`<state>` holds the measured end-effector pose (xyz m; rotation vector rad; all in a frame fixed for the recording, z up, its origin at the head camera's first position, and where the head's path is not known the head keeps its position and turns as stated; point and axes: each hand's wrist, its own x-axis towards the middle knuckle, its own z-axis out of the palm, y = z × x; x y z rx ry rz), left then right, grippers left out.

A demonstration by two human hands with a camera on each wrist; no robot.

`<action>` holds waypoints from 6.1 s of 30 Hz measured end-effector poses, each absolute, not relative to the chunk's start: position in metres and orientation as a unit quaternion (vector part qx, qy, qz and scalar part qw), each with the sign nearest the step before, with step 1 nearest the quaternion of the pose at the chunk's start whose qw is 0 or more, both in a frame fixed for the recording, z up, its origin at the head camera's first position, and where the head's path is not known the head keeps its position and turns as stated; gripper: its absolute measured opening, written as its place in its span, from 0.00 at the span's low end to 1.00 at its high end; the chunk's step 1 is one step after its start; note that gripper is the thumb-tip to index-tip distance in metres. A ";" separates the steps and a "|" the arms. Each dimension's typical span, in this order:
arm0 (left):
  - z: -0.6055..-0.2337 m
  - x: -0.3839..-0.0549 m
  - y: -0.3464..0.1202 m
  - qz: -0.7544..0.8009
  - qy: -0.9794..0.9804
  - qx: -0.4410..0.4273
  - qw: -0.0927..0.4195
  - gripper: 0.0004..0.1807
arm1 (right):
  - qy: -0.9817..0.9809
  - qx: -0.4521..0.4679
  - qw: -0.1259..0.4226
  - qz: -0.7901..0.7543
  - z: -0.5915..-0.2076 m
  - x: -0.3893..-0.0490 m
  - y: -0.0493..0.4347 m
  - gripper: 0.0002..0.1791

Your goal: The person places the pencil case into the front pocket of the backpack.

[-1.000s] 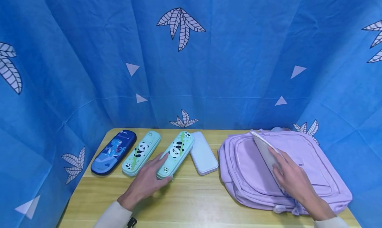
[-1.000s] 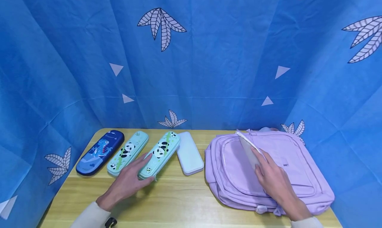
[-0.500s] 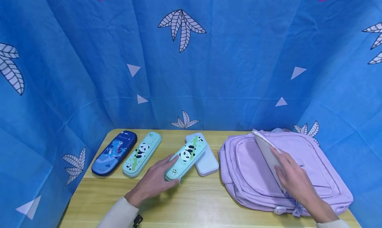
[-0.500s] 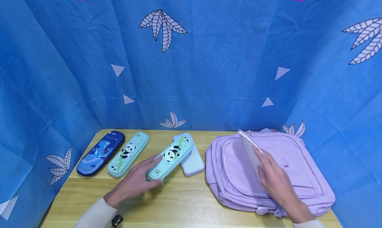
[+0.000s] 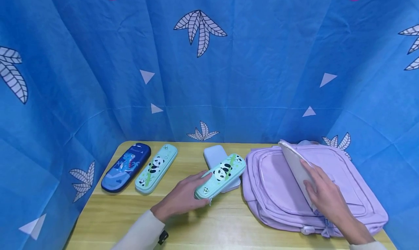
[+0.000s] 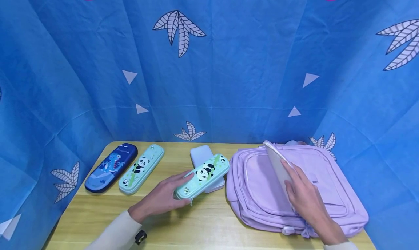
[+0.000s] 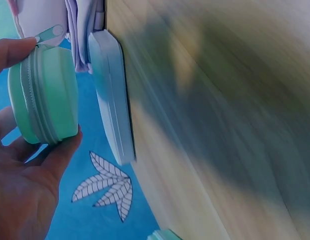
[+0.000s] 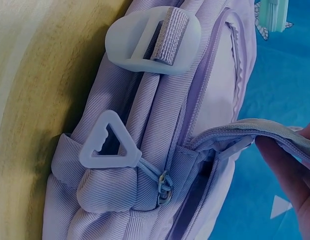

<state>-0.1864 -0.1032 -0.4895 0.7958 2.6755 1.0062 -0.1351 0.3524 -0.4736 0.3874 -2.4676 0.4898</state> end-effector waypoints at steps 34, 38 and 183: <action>-0.488 -0.194 -0.031 0.290 0.869 0.387 0.109 0.46 | -0.923 0.140 0.302 0.192 -0.471 -0.135 0.356 0.51; -0.489 -0.194 -0.024 0.288 0.865 0.397 0.110 0.45 | -0.923 0.143 0.303 0.189 -0.471 -0.135 0.356 0.51; -0.511 -0.201 0.147 0.296 0.893 0.318 0.120 0.38 | -0.918 0.095 0.302 0.241 -0.453 -0.129 0.355 0.50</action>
